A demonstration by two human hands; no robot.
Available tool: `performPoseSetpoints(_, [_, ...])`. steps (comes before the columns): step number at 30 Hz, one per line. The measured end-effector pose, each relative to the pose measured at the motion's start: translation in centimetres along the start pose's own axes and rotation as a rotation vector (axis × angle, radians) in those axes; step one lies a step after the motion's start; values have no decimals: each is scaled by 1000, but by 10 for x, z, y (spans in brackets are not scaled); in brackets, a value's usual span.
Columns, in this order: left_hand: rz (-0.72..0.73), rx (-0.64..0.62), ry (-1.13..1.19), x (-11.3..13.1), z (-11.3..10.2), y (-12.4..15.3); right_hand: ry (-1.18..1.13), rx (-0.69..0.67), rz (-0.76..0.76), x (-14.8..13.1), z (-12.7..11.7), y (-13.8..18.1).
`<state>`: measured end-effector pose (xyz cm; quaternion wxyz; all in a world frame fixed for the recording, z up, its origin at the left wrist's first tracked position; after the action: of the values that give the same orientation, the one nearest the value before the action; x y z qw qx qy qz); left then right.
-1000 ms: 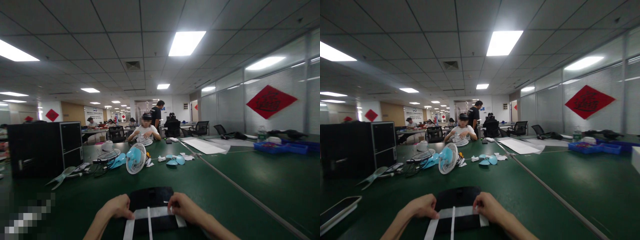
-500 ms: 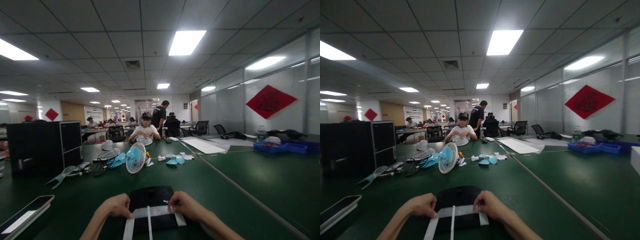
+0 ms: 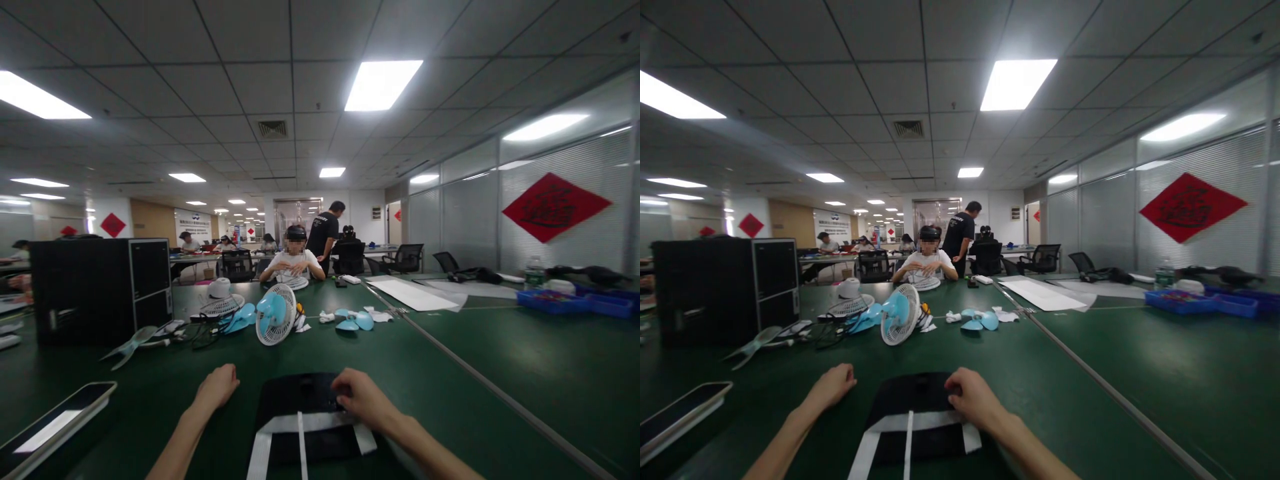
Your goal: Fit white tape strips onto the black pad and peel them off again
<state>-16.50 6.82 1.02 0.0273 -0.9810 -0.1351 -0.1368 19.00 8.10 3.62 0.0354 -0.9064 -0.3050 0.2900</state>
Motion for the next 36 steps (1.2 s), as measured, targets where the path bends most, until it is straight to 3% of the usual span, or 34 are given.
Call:
performPoseSetpoints(7, [11, 37, -15, -4, 10, -6, 124, -74, -207, -35, 19, -32])
performPoseSetpoints(16, [23, 33, -11, -8, 15, -10, 335, -105, -156, -40, 37, -58])
performPoseSetpoints(21, [19, 43, -32, -8, 16, -12, 341, -90, -176, -41, 30, -51])
performPoseSetpoints(26, [27, 45, -49, -9, 17, -13, 241, 60, -163, -36, -3, -30])
performPoseSetpoints(29, [31, 33, -37, -9, 17, -12, 201, 174, -76, -16, -33, -14])
performPoseSetpoints(36, [25, -10, 11, -10, 17, -11, 237, 369, 279, 95, -116, 40])
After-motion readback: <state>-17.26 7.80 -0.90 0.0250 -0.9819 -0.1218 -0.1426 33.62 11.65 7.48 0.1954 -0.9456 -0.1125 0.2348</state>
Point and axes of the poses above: each hand's wrist, its own y-axis away from the middle knuckle, its own z-axis out of the palm, x = y × z, the point moved 4 cm from there along -y, towards the middle knuckle, and after that the axes turned 1 degree about z, right-handed, at the moved point
